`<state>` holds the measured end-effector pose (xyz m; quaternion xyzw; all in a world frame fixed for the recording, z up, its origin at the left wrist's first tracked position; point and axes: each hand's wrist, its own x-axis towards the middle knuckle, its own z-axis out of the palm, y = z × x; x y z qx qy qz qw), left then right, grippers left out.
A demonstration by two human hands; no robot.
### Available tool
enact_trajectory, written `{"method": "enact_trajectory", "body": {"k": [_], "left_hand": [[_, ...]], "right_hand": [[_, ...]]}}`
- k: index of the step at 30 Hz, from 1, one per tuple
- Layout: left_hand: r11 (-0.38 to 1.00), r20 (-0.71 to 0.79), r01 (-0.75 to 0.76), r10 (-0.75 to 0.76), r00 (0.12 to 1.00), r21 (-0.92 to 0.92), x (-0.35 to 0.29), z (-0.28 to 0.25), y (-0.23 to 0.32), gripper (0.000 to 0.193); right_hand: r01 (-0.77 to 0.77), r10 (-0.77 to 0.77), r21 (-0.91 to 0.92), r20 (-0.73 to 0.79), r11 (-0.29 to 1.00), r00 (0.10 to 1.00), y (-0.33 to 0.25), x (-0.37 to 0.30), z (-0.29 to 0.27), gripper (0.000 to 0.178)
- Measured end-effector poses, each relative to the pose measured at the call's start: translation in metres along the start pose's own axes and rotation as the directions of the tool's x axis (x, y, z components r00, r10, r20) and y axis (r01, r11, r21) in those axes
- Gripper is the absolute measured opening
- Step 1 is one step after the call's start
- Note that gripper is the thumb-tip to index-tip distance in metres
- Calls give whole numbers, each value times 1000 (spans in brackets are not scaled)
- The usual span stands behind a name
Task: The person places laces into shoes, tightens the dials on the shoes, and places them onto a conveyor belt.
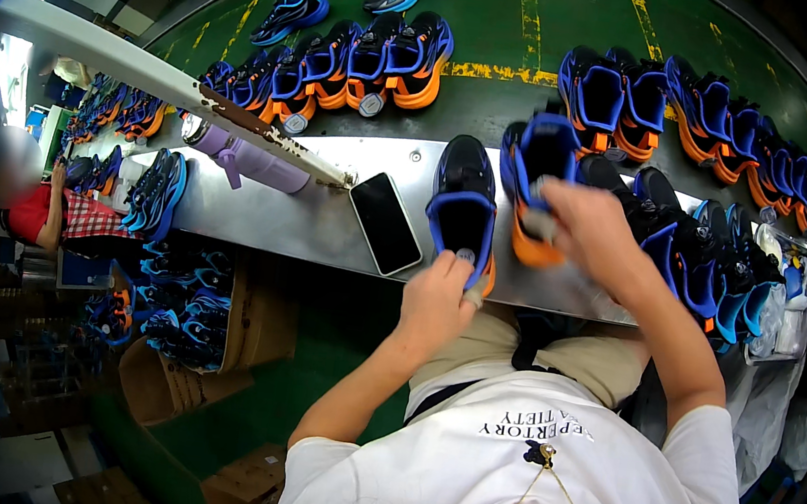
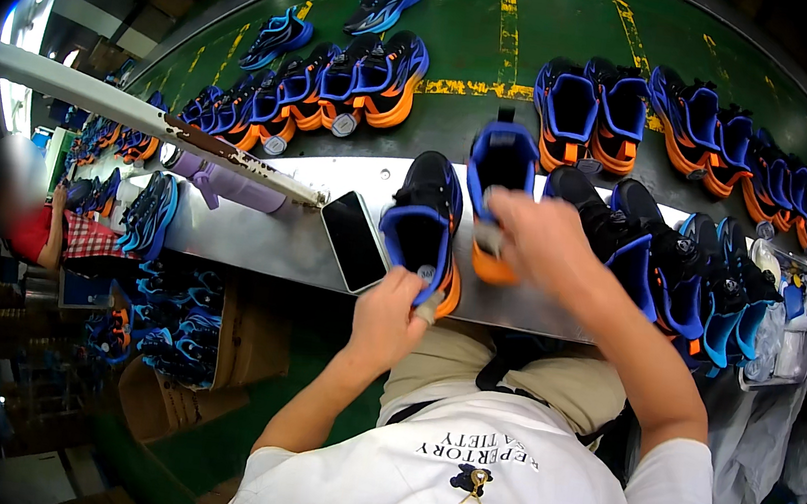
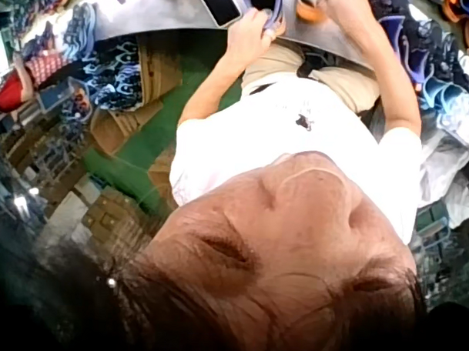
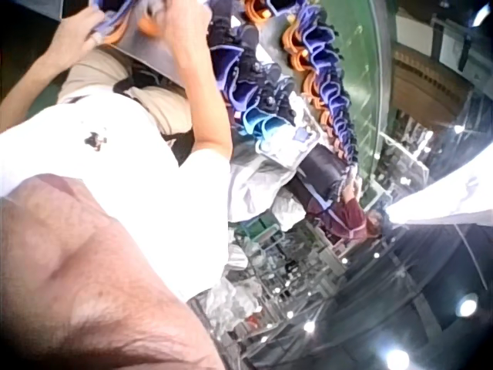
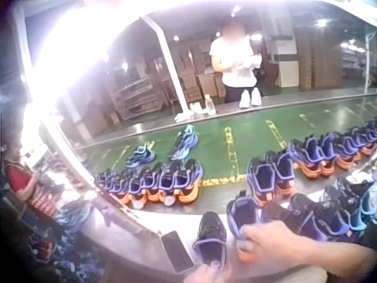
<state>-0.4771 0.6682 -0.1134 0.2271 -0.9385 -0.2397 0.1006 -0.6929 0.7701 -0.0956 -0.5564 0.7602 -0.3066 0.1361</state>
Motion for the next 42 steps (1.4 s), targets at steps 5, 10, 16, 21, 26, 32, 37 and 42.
{"method": "enact_trajectory", "body": {"k": [5,10,16,21,26,32,37,42], "left_hand": [[967,102,97,-75,992,-234,-23,7,4,29],[999,-317,-18,27,948,31,1,-37,6,43],[968,-222,-251,240,945,-22,59,-13,-12,48],[998,-145,-66,65,987,-4,50,-3,-7,44],[994,-93,-73,66,993,-76,38,-5,-4,47],[914,-11,-278,294,956,296,30,18,16,35],[915,109,-290,270,957,279,26,14,19,42],[989,233,-1,37,972,-149,52,-17,23,40]], "right_hand": [[10,-13,30,120,999,993,-21,-98,23,23],[61,-52,113,-76,992,996,-28,-92,-24,48],[54,-58,-91,-38,994,998,9,-39,5,55],[-197,216,313,-25,929,976,16,-31,7,40],[-28,31,173,-15,985,999,-4,-41,7,43],[219,-232,-144,-83,965,969,18,-85,16,35],[197,-257,-520,-45,831,965,-8,-85,45,40],[105,-112,204,25,973,993,14,-77,1,32]]}}
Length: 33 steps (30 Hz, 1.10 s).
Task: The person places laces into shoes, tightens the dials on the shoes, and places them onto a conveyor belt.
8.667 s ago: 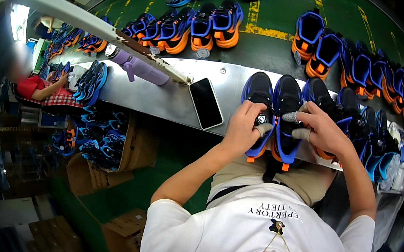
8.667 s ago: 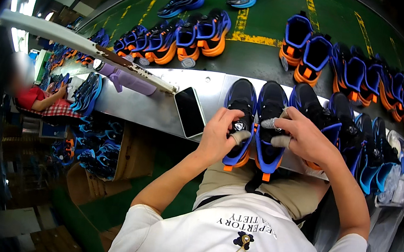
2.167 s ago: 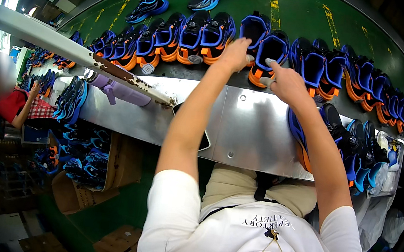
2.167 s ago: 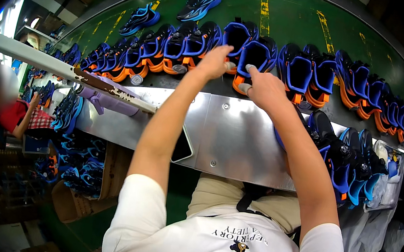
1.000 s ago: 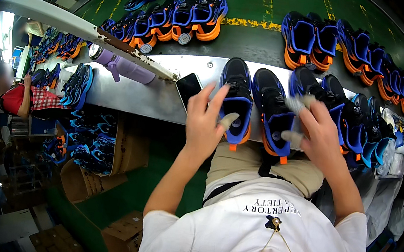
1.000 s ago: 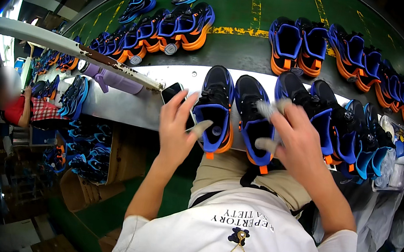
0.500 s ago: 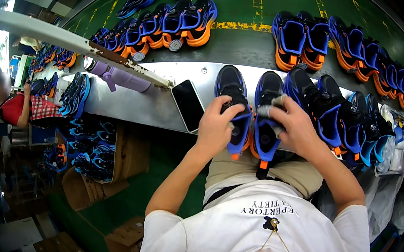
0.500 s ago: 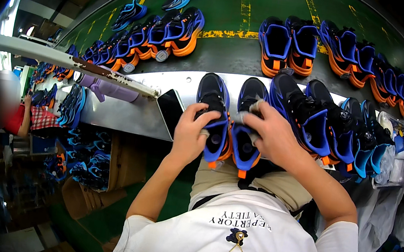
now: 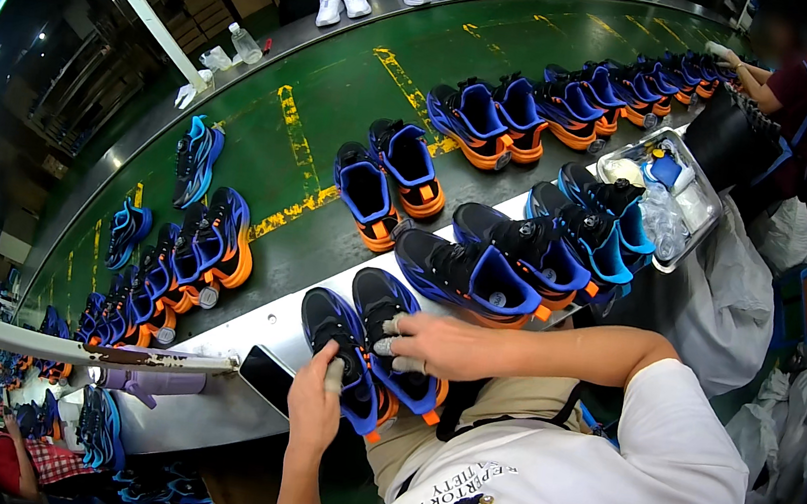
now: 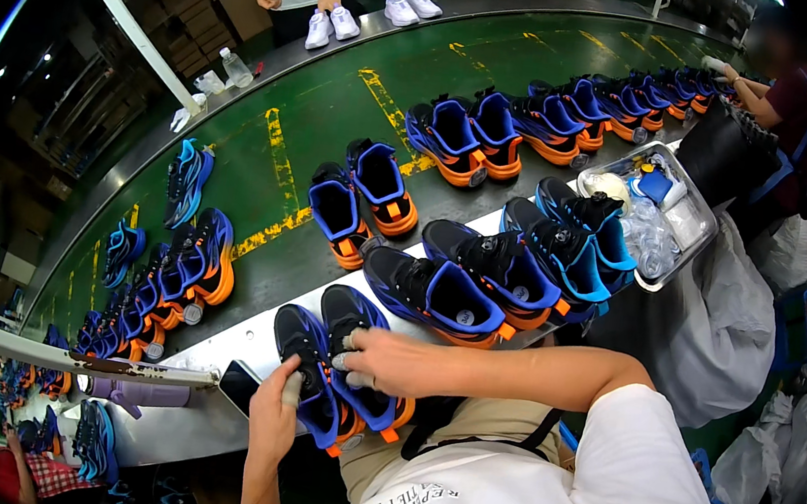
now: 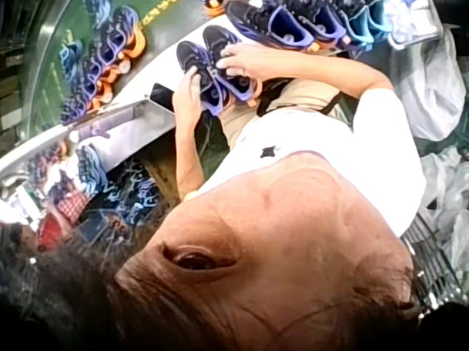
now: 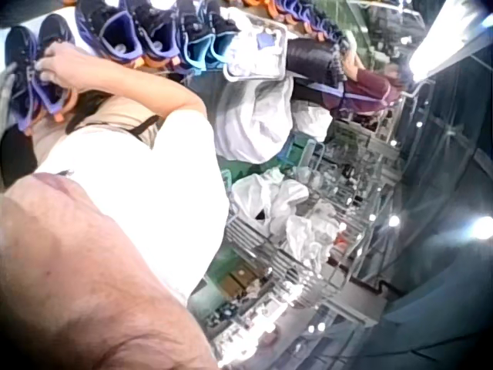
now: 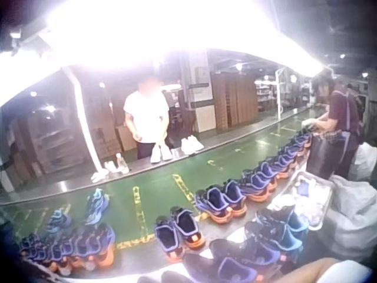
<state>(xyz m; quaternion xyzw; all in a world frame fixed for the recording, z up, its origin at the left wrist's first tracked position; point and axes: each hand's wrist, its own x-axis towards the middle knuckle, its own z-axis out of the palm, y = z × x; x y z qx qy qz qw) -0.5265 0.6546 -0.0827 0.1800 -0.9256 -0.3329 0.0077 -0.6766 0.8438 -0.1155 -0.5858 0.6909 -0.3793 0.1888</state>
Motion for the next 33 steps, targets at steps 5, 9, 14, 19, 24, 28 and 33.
{"method": "enact_trajectory", "body": {"k": [5,9,14,19,24,28,33], "left_hand": [[992,-90,-32,21,996,-123,16,-6,-20,18],[974,8,-54,57,998,-221,18,-8,-21,21],[970,-75,-241,241,968,5,12,7,-21,26],[994,-54,-103,105,993,35,9,4,7,23],[975,-13,-170,170,985,-142,14,6,-15,34],[981,-145,-74,48,988,-180,11,11,-8,30],[973,-64,-138,128,990,-184,8,14,-18,42]], "right_hand": [[-13,5,-165,-51,986,999,0,9,1,27],[6,-6,-6,1,1000,1000,9,10,-9,23],[-135,140,-154,21,979,990,3,14,-1,34],[-76,77,-8,50,997,996,12,12,-12,30],[-145,149,-48,81,988,986,5,16,-12,33],[-66,65,11,83,998,994,18,14,-10,30],[-98,99,-37,41,995,994,10,16,-13,29]]}}
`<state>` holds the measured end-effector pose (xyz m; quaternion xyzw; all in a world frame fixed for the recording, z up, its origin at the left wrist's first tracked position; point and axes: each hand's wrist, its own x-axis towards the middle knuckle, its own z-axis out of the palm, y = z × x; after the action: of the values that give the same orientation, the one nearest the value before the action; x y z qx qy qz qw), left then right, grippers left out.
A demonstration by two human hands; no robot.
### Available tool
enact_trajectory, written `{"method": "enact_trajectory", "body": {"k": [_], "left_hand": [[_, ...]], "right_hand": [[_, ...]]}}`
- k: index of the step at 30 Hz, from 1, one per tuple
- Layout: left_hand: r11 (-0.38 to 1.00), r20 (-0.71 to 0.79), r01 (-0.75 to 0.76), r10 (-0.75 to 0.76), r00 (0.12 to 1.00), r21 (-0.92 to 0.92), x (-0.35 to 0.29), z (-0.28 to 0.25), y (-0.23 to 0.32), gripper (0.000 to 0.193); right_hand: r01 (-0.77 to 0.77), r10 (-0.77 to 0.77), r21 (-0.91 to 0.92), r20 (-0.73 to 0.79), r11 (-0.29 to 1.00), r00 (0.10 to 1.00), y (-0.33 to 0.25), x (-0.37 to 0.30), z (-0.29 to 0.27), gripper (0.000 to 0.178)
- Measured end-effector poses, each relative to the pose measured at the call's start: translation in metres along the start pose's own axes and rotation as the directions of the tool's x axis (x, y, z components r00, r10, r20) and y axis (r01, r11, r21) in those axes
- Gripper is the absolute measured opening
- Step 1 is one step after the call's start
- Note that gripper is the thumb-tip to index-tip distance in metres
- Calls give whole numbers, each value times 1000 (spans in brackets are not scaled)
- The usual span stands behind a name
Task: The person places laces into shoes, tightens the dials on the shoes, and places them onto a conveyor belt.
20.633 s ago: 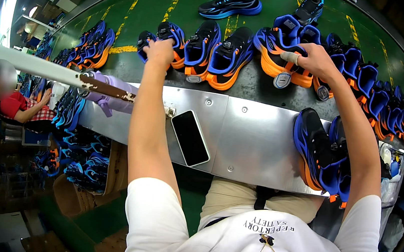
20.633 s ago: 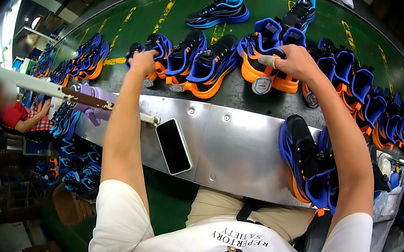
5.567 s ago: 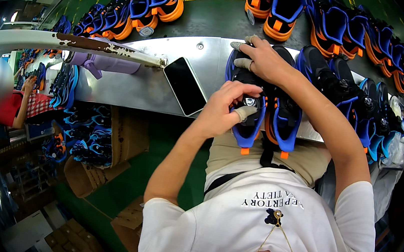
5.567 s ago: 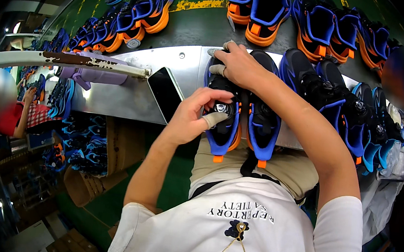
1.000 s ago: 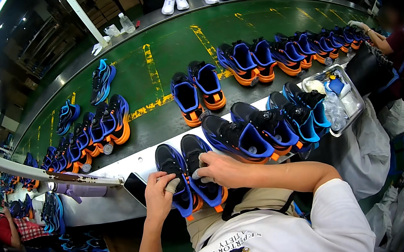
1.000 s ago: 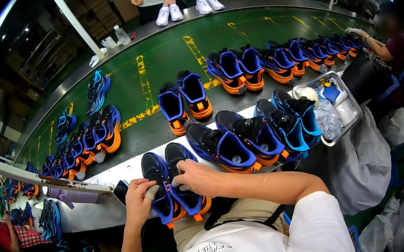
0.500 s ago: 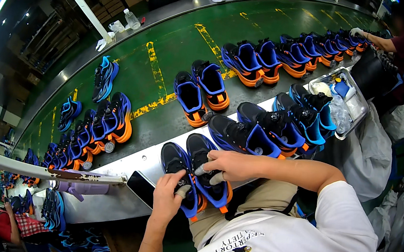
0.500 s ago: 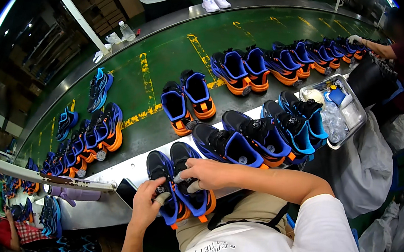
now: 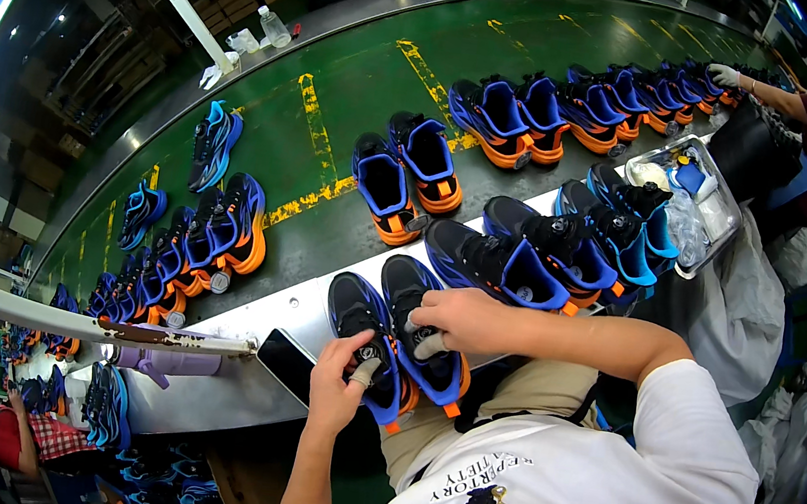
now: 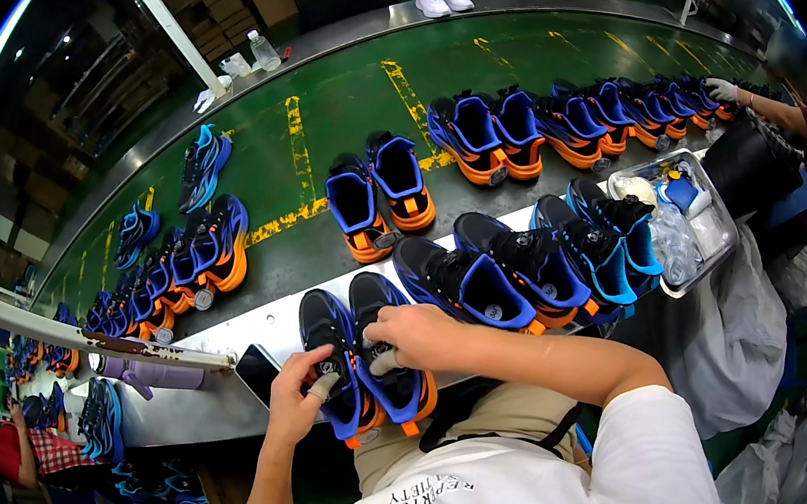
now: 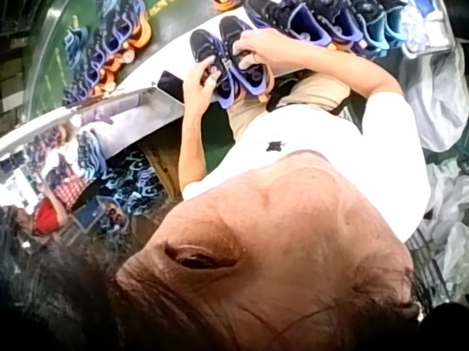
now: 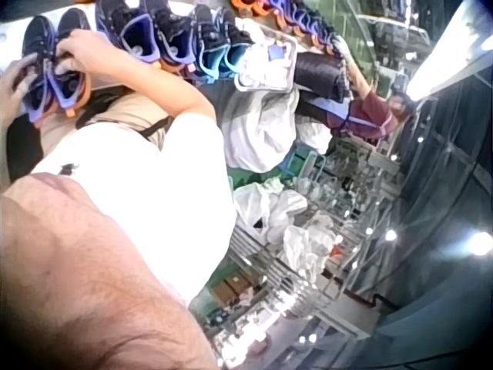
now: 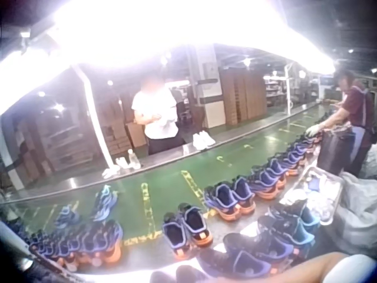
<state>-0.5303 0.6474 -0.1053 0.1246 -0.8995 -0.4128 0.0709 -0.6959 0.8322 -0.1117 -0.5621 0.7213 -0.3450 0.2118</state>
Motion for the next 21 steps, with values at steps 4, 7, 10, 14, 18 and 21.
{"method": "enact_trajectory", "body": {"k": [4,7,10,14,18,21], "left_hand": [[994,-143,98,-103,984,-46,1,8,14,28],[978,1,-183,184,983,98,7,6,-10,34],[999,-46,27,-26,999,21,4,7,10,30],[998,-150,44,-37,988,38,2,19,5,34],[983,-90,53,-70,993,-175,2,12,-1,38],[997,-114,68,-64,991,30,3,15,5,37]], "right_hand": [[-14,10,37,86,999,996,7,-2,1,35],[-78,76,46,27,996,997,3,-1,6,31],[-34,33,54,32,998,999,9,-4,0,30],[13,-14,59,8,998,1000,7,0,10,33],[-50,43,119,63,992,997,4,-1,-5,31],[-18,15,64,45,998,999,9,0,0,32]]}}
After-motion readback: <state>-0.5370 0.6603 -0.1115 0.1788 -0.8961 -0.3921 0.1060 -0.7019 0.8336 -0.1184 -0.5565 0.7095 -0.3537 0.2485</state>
